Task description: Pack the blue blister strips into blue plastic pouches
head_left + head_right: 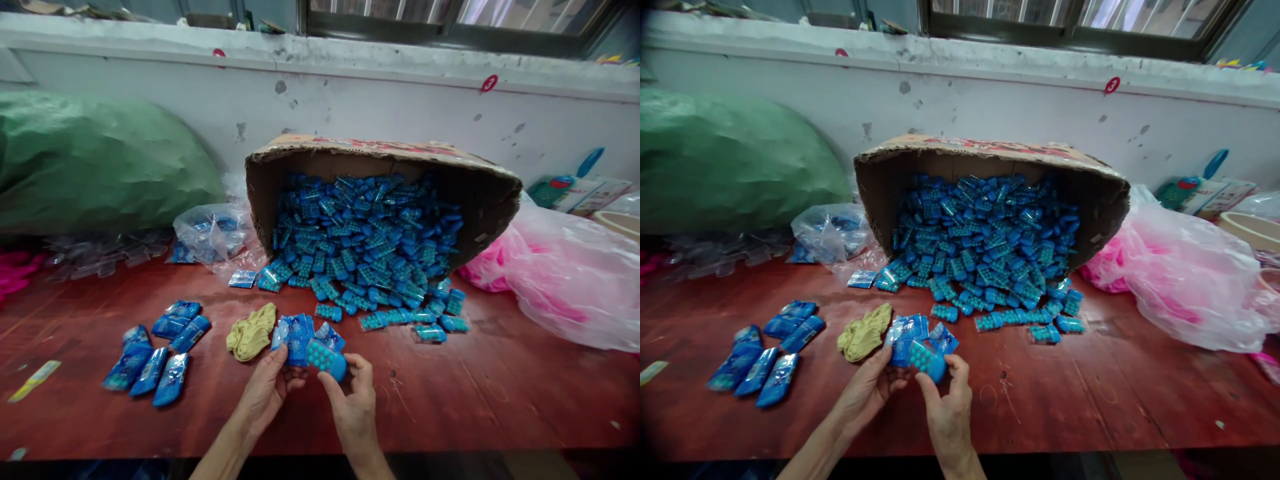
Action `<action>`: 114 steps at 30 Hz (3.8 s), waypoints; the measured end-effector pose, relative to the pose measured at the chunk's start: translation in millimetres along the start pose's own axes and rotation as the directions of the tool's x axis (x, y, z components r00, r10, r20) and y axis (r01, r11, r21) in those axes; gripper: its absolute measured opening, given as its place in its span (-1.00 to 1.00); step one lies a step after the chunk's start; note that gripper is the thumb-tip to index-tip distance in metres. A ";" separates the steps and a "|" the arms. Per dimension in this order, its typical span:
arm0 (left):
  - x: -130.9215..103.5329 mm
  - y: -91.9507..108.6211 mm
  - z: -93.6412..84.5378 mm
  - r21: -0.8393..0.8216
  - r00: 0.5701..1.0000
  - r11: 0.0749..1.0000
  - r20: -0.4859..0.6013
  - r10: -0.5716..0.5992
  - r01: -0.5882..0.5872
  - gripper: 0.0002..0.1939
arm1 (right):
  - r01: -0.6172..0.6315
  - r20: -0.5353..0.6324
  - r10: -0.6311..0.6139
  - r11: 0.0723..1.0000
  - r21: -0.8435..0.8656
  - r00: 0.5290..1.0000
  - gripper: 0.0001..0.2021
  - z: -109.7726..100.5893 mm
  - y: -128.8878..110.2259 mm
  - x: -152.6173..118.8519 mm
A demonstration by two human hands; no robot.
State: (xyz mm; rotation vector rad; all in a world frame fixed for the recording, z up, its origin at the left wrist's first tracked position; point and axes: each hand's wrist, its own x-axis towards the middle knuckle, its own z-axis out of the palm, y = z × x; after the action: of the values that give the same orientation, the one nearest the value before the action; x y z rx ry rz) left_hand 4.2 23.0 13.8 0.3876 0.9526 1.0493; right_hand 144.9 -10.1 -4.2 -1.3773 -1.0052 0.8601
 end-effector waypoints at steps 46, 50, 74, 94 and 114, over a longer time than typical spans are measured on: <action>11.4 15.2 -3.5 0.067 0.983 0.985 -0.085 0.165 -0.159 -0.80 | -0.166 0.193 0.129 0.968 0.189 0.973 -0.78 -1.6 5.6 4.1; 11.9 15.2 -1.6 0.051 0.986 0.992 -0.114 0.121 -0.116 -0.83 | -0.175 0.199 0.132 0.962 0.212 0.971 -0.76 -0.7 4.6 4.5; 9.8 16.7 -5.4 -0.001 0.989 0.992 -0.089 0.122 -0.122 -0.75 | -0.361 0.312 0.262 0.876 0.321 0.913 -0.69 -0.4 -9.2 16.1; 6.1 13.7 -9.3 0.046 0.989 0.996 -0.116 0.087 -0.082 -0.79 | -0.202 0.100 0.181 0.940 0.273 0.978 -0.74 -3.0 -23.4 10.0; 15.2 12.5 3.4 0.054 0.979 0.982 -0.085 0.184 -0.180 -0.71 | -0.223 0.216 0.184 0.959 0.173 0.959 -0.78 10.2 1.2 -0.2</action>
State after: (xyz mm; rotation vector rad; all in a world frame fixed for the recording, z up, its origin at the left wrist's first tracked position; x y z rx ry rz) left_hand 2.5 42.6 17.0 0.4755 1.0374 1.2209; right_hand 135.4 -6.5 -6.1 -1.2586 -0.9095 1.2380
